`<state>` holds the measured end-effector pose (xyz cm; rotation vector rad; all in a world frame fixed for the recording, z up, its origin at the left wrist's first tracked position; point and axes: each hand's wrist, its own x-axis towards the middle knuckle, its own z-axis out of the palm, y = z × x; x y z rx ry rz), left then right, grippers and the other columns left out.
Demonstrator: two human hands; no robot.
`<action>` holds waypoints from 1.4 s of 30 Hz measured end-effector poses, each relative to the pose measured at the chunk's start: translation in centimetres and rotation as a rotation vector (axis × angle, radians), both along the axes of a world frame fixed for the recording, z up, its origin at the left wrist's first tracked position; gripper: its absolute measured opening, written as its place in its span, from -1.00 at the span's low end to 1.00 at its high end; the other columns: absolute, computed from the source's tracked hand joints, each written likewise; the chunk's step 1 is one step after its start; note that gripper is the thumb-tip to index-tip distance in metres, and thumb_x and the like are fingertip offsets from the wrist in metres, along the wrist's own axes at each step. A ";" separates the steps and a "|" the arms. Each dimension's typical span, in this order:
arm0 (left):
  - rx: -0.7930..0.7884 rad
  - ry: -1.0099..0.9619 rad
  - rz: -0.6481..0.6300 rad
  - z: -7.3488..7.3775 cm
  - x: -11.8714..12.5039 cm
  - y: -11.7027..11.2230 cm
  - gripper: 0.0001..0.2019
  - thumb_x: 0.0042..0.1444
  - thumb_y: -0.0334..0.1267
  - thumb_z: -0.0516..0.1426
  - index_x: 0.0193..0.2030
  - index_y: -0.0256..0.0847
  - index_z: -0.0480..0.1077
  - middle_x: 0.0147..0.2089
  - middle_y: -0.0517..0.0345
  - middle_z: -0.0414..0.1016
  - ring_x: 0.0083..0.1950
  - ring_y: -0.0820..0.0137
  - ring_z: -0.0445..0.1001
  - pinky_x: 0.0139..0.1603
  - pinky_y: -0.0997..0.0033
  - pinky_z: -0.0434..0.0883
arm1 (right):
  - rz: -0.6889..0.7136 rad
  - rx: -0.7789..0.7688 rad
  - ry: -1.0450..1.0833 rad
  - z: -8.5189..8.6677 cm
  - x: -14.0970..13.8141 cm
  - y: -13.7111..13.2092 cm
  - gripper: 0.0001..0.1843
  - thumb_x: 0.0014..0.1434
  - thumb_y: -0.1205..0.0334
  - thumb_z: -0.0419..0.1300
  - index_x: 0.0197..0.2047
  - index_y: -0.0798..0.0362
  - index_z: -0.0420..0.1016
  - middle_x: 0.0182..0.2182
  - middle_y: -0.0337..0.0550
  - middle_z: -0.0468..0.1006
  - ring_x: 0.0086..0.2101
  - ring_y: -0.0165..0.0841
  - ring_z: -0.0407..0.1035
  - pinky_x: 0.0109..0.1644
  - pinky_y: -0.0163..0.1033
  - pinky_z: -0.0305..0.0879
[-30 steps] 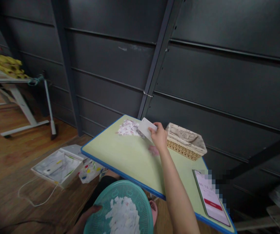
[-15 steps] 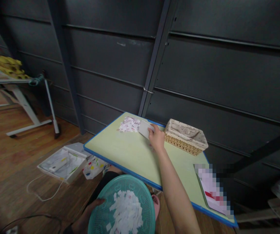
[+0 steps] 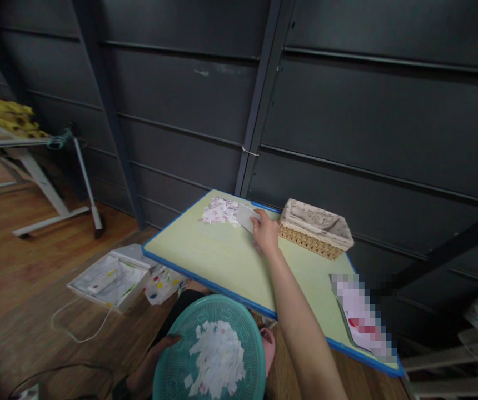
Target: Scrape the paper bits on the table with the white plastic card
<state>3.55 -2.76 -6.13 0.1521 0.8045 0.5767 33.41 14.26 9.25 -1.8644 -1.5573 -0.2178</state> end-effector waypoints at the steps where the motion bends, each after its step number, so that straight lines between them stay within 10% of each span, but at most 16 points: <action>1: 0.004 -0.010 -0.004 -0.2 0.0 0.0 -0.40 -0.06 -0.15 0.23 0.07 -0.59 0.34 -0.22 -0.25 0.64 -0.11 0.01 0.57 -0.01 0.14 0.41 | 0.004 0.001 0.009 0.0 0.0 0.0 -0.59 0.17 0.10 0.02 0.03 0.06 0.43 -0.33 -0.03 0.56 -0.36 -0.23 0.39 -0.21 -0.24 0.18; 18: 0.018 -0.019 -0.030 -2.2 -0.1 0.0 -0.38 0.03 -0.12 0.16 0.13 -0.59 0.26 -0.32 -0.17 0.66 -0.26 0.07 0.60 -0.10 0.15 0.42 | 0.133 0.098 0.144 -0.1 -0.2 0.3 -0.63 0.09 0.06 0.10 -0.10 0.05 0.51 -0.42 -0.12 0.54 -0.45 -0.30 0.31 -0.30 -0.25 0.15; 42: 0.075 -0.012 -0.009 -2.0 -0.1 0.1 -0.75 0.00 -0.18 0.20 -0.33 -0.40 0.50 -0.38 -0.09 0.65 -0.36 0.21 0.58 -0.19 0.25 0.44 | 0.293 0.068 0.405 -0.3 -0.2 0.6 -0.65 -0.02 0.02 0.17 -0.28 0.11 0.52 -0.41 -0.12 0.55 -0.43 -0.30 0.35 -0.37 -0.27 0.18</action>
